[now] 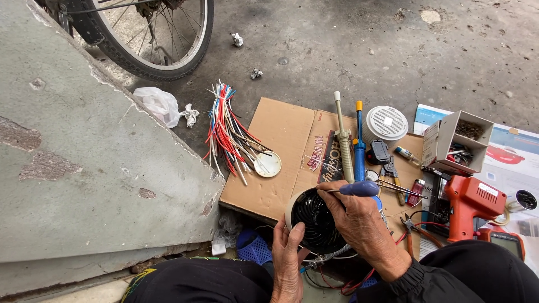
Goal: Assembling or repairing a small electric fan motor and its casing using hand tools
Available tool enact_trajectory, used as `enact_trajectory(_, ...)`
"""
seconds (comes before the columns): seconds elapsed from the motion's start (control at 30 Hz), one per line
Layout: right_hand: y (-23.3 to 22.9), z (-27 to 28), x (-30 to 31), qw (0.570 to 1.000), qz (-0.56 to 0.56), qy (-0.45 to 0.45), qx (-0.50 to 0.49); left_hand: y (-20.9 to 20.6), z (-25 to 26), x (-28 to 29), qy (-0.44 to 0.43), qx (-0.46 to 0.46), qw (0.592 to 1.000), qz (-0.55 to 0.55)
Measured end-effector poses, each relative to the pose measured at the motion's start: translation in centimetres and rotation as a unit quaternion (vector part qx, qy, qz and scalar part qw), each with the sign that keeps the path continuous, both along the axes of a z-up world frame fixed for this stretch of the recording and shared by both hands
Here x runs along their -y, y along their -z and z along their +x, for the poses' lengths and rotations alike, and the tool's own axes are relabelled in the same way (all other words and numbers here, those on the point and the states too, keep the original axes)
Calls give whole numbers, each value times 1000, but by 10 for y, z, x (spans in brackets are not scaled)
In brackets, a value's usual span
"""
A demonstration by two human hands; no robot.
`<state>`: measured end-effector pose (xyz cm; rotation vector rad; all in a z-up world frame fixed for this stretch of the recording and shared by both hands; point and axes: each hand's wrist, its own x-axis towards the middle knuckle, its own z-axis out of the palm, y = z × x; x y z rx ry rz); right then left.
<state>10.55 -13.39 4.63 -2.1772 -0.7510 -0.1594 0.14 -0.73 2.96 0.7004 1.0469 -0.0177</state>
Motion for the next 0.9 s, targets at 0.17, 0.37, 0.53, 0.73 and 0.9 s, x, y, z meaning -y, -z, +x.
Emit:
enact_trajectory(0.17, -58, -7, 8, 967, -83, 55, -233, -16, 2, 2, 10, -12, 1000, -10)
enact_trajectory(0.37, -128, -7, 55, 992, -73, 102, -33, 6, 1, 1, -16, -7, 1000, -3)
enact_trajectory(0.53, -141, 42, 70, 892, -335, -202, 225, -1, -1, -1, -11, -8, 1000, 27)
enact_trajectory(0.73, -146, 50, 71, 846, -406, -299, 175, 6, -7, -5, -27, 14, 999, 23)
enact_trajectory(0.9, -155, 39, 60, 861, -402, -273, 150, 8, -8, -5, -31, 22, 999, 18)
